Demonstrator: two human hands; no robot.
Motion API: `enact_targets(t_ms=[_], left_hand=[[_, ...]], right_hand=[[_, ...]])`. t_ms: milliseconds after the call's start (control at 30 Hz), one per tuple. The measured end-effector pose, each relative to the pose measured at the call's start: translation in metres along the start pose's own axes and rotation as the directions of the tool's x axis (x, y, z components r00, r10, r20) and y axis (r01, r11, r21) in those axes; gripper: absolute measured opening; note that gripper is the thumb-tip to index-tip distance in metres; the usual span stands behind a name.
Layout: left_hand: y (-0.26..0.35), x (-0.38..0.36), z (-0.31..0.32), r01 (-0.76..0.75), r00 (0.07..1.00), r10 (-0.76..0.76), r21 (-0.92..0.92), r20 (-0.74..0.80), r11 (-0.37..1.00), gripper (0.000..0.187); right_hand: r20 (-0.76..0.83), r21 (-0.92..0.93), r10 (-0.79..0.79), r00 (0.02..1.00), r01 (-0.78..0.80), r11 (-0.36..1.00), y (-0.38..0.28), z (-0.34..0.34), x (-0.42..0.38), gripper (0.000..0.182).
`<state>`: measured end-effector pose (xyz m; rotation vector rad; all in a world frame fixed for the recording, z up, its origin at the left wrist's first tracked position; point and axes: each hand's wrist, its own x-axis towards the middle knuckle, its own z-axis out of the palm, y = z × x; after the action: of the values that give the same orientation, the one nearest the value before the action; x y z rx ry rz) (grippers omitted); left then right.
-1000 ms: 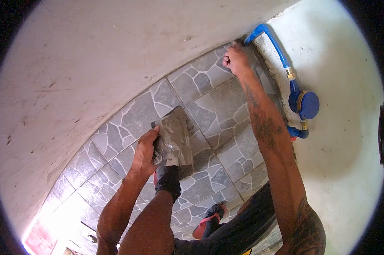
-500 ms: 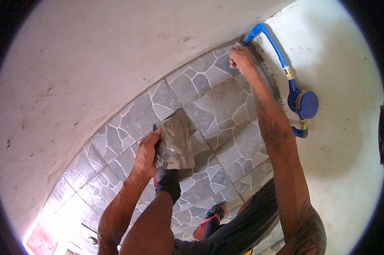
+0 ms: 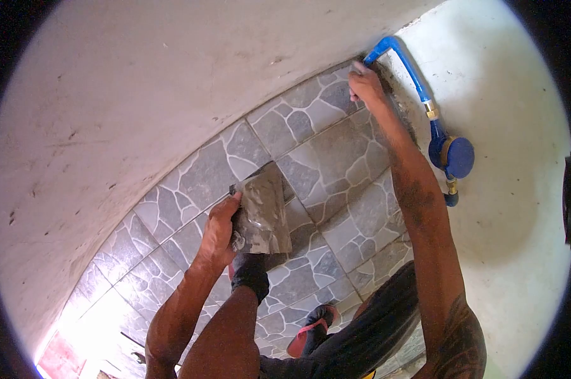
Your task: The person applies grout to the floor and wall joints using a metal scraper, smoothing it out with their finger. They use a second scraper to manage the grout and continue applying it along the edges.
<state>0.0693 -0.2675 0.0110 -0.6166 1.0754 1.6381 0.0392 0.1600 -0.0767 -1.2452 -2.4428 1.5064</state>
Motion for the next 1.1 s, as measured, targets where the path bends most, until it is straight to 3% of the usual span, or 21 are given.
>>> enact_targets(t_ms=[67,100,200,267,400,500,600,767,900,1100], left_hand=[[0.0,-0.001,0.0,0.008,1.0,-0.008,-0.008,-0.005,1.0,0.033],[0.0,0.0,-0.002,0.008,1.0,-0.008,-0.009,-0.003,1.0,0.033],[-0.002,0.0,-0.005,0.009,1.0,-0.009,0.0,-0.013,1.0,0.033],[0.0,-0.005,0.0,0.007,0.999,-0.006,0.024,-0.036,1.0,0.033],[0.001,-0.005,0.002,-0.01,1.0,0.01,-0.002,-0.014,1.0,0.033],[0.003,-0.006,0.004,-0.006,1.0,0.006,-0.002,-0.006,1.0,0.032],[0.003,-0.007,0.005,0.001,1.0,0.0,-0.019,0.021,1.0,0.031],[0.001,-0.005,-0.001,-0.013,1.0,0.013,-0.006,-0.013,1.0,0.03],[-0.002,-0.003,-0.005,-0.013,1.0,0.013,-0.001,0.022,1.0,0.031],[-0.003,-0.002,-0.002,-0.007,1.0,0.007,-0.011,0.004,1.0,0.03]], right_hand=[[-0.066,-0.021,0.019,0.998,-0.021,1.0,-0.002,-0.003,0.009,0.058],[-0.067,-0.13,0.019,0.998,-0.028,0.991,-0.006,-0.005,0.009,0.057],[-0.062,-0.066,0.079,0.995,-0.083,0.994,-0.014,0.005,0.013,0.053],[-0.001,-0.065,0.117,0.993,-0.117,0.991,-0.014,0.004,0.016,0.06],[0.112,0.113,0.081,0.99,-0.094,0.989,-0.003,-0.001,0.01,0.064],[-0.051,-0.107,-0.008,0.999,0.003,0.994,-0.002,-0.004,0.003,0.053],[-0.076,-0.265,-0.005,0.997,-0.015,0.964,-0.005,-0.001,0.009,0.052],[0.071,-0.26,0.095,0.993,-0.074,0.963,-0.005,-0.006,0.013,0.064],[0.136,-0.474,0.006,0.991,0.059,0.878,-0.005,-0.004,-0.007,0.068],[0.206,-0.599,0.01,0.978,0.118,0.792,-0.017,0.008,-0.017,0.074]])
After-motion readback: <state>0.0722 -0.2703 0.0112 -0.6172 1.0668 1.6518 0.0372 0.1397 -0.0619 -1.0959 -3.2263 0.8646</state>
